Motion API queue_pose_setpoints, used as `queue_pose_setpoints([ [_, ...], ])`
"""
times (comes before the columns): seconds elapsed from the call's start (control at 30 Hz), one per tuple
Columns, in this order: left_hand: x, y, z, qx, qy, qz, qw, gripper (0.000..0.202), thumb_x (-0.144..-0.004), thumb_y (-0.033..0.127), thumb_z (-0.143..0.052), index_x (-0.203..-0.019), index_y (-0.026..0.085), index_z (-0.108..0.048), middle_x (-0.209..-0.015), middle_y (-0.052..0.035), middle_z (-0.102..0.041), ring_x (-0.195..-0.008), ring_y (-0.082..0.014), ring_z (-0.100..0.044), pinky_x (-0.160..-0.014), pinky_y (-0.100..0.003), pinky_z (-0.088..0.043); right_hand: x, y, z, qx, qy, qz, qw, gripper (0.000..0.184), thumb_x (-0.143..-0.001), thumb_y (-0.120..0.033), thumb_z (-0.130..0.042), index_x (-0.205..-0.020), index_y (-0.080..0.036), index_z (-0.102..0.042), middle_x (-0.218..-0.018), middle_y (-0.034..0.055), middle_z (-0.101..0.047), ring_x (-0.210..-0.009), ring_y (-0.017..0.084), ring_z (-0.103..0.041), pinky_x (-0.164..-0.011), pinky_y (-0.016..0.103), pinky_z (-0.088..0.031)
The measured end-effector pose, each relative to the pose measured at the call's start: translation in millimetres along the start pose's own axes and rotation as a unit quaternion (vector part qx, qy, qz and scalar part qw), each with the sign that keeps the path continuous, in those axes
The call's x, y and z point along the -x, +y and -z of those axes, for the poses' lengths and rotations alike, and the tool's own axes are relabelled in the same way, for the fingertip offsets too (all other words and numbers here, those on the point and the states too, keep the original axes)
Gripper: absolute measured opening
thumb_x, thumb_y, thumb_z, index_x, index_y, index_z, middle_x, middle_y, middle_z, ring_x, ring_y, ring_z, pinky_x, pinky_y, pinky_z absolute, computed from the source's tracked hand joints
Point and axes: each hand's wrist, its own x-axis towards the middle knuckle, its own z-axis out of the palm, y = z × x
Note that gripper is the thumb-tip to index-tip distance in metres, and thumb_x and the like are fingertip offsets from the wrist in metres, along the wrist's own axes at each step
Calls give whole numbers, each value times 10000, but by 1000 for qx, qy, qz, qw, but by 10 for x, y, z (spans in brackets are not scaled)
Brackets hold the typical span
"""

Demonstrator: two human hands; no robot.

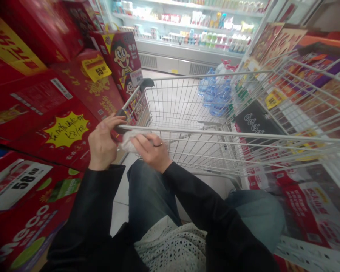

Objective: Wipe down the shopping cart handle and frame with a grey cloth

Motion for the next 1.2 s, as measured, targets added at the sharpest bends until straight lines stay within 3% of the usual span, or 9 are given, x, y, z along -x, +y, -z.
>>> queue_pose_setpoints([
  [0.17, 55, 14, 13, 12, -5, -18, 1000, 571, -1090, 413, -188, -1167, 253, -730, -1331, -40, -725, -1408, -199, -579, -1243, -425, -428, 392, -168, -316, -10, -64, 64, 996, 202, -1031, -197, -558, -1106, -249, -737, -1147, 7, -770, -934, 146, -650, -822, 267, -587],
  [0.37, 77, 19, 15, 37, 16, -5, 999, 539, -1086, 399, -237, -1189, 238, -742, -1337, -62, -725, -1399, -227, -589, -1235, -448, -436, -316, 20, 28, 19, 19, 11, 1000, 426, -1025, -173, -540, -1447, -227, -569, -1346, 77, -692, -1169, 235, -573, -1020, 406, -572],
  [0.47, 69, 0, 15, 50, 14, 18, 999, 500, -1077, 419, -288, -1213, 249, -739, -1345, -65, -723, -1376, -232, -608, -1224, -450, -447, -455, 21, -50, 31, 35, 9, 999, 469, -1028, -176, -536, -1492, -245, -527, -1375, 71, -680, -1201, 244, -562, -1038, 426, -567],
  [0.63, 47, -4, 39, 51, -7, -9, 999, 556, -1083, 380, -210, -1169, 240, -741, -1322, -43, -729, -1400, -206, -582, -1265, -436, -404, 282, -164, -511, -5, -128, 142, 982, 302, -1023, -161, -561, -1287, -219, -696, -1303, 57, -731, -1105, 192, -650, -930, 330, -593],
  [0.77, 57, 24, 49, 46, -10, -9, 999, 539, -1081, 393, -229, -1162, 241, -740, -1324, -40, -726, -1409, -213, -576, -1262, -438, -408, 905, -222, -609, -17, -173, 180, 968, 170, -998, -126, -610, -1028, -201, -760, -1075, 28, -759, -896, 116, -673, -775, 251, -573],
  [0.83, 73, 38, 36, 55, -2, -6, 998, 544, -1082, 399, -227, -1168, 243, -740, -1320, -38, -727, -1411, -218, -575, -1268, -445, -403, 989, -189, -549, -21, -178, 194, 965, 163, -1003, -119, -605, -994, -183, -754, -1029, 20, -750, -861, 98, -658, -772, 235, -561],
  [0.93, 96, 55, 1, 68, 19, 0, 997, 539, -1081, 395, -235, -1163, 243, -746, -1304, -36, -733, -1397, -215, -586, -1267, -438, -405, 794, -69, -311, -18, -167, 193, 967, 181, -1023, -151, -580, -1082, -178, -748, -1116, 37, -757, -934, 125, -644, -826, 260, -570],
  [1.1, 103, 74, -57, 72, 46, -1, 996, 510, -1069, 379, -269, -1106, 239, -758, -1260, -40, -748, -1311, -208, -640, -1248, -434, -428, 140, 217, 304, 33, -36, 12, 999, 476, -999, -176, -613, -1466, -264, -590, -1427, 71, -664, -1267, 259, -534, -1070, 421, -526],
  [1.2, 98, 67, -83, 69, 55, 7, 996, 505, -1066, 382, -272, -1087, 233, -755, -1256, -47, -748, -1308, -212, -641, -1239, -445, -438, 166, 280, 374, 37, -2, -22, 999, 480, -1010, -169, -587, -1481, -261, -579, -1406, 67, -679, -1242, 258, -536, -1064, 432, -519],
])
